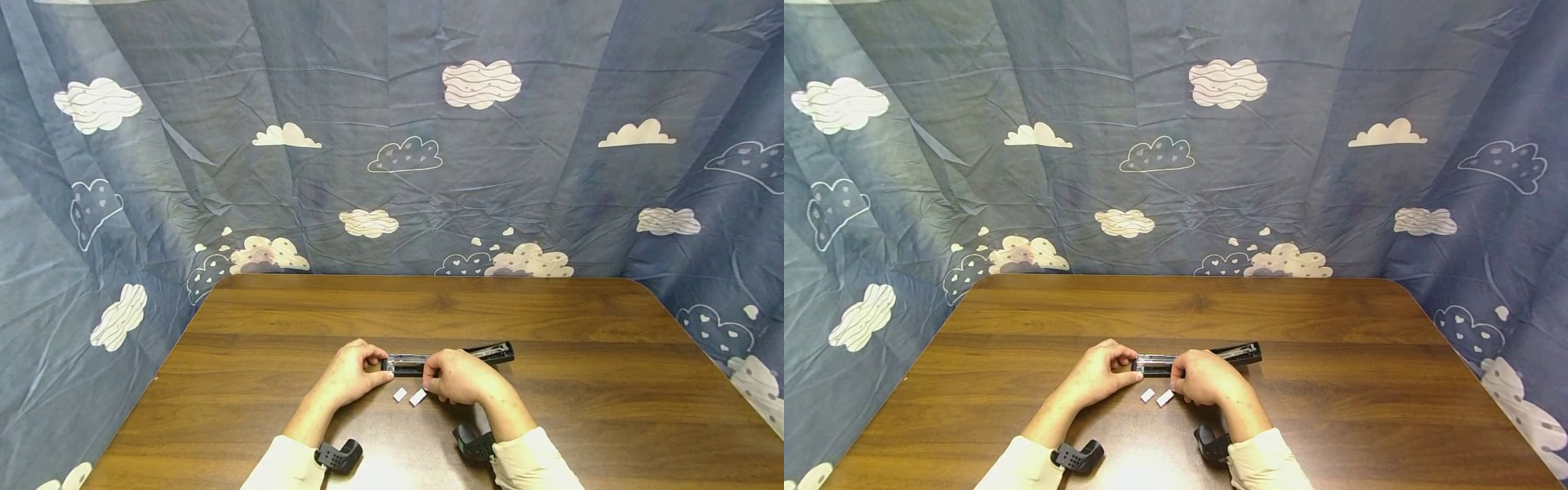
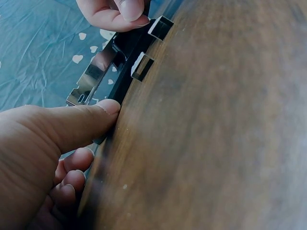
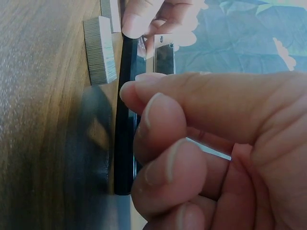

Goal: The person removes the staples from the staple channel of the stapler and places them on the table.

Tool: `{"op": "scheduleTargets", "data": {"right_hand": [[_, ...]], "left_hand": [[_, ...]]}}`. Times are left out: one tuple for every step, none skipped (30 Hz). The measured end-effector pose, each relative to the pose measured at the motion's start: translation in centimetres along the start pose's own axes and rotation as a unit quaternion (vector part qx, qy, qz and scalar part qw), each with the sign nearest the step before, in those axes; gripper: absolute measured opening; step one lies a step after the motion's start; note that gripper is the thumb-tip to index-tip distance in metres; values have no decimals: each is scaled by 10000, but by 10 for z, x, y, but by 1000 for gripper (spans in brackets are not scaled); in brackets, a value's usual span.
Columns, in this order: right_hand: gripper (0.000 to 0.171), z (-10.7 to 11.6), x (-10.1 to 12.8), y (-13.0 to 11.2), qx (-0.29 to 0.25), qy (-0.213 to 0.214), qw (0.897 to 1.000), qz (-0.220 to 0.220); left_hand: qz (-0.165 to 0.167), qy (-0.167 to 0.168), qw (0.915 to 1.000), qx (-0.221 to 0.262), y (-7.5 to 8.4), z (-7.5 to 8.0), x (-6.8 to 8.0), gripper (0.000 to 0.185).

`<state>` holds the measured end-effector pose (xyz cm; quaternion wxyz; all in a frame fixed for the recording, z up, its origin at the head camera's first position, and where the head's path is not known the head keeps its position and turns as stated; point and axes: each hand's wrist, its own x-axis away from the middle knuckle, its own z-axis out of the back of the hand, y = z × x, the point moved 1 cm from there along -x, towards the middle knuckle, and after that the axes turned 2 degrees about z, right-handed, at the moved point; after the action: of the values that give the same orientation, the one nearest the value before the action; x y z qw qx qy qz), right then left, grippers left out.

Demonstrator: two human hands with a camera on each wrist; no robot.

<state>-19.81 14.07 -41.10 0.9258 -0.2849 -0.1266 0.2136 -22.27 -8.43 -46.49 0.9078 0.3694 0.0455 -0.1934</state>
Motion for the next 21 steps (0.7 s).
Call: {"op": "scheduleTargets", "data": {"right_hand": [[22,0,0,0,1,2,10000,2],[22,0,0,0,-2,1,10000,-2],[22,0,0,0,-6,-1,10000,-1],[22,0,0,0,1,2,10000,2],[22,0,0,0,-1,0,10000,-3],[21,1,0,0,-2,-3,10000,-8],[21,1,0,0,-10,-5,10000,-15],[20,1,0,0,-24,-10,10000,-19],[20,1,0,-1,-34,-9,10000,-18],[19,2,0,-1,-41,2,10000,-21],[19,2,1,-1,-48,17,10000,-20],[19,3,1,-1,-45,48,10000,-21],[19,5,1,-2,-38,92,9999,-29],[19,6,2,-2,-22,153,9999,-34],[19,8,3,-2,8,232,9997,-42],[19,10,4,-3,31,321,9995,-47],[19,12,5,-3,56,412,9991,-53],[18,15,6,-4,64,507,9987,-67],[17,18,7,-5,60,607,9981,-76],[16,21,9,-5,56,714,9974,-71],[15,25,11,-6,68,826,9965,-54]], "left_hand": [[-5,3,10000,-3,0,0,0,28],[-6,3,10000,-7,0,0,0,28],[-5,2,10000,-14,0,0,0,28],[-4,1,10000,-19,-1,0,0,28],[0,-1,10000,-25,-1,0,0,28],[0,1,10000,-29,-1,0,0,28],[3,3,10000,-31,-1,0,0,28],[7,-1,10000,-30,-1,0,0,28],[13,-5,10000,-30,-2,0,0,28],[9,-9,10000,-27,-2,0,0,28],[18,-18,10000,-26,-2,0,-1,29],[17,-25,10000,-30,-2,0,-1,29],[25,-36,10000,-24,-3,0,-1,29],[19,-43,10000,-25,-3,0,-1,29],[21,-50,10000,-33,-3,0,-1,29],[16,-57,10000,-24,-4,0,-1,29],[26,-65,10000,-20,-4,-1,0,29],[22,-72,10000,-15,-4,0,0,29],[14,-76,10000,-4,-4,0,0,28],[15,-85,10000,-1,-4,0,1,29],[30,-101,9999,11,-4,0,1,29]]}}
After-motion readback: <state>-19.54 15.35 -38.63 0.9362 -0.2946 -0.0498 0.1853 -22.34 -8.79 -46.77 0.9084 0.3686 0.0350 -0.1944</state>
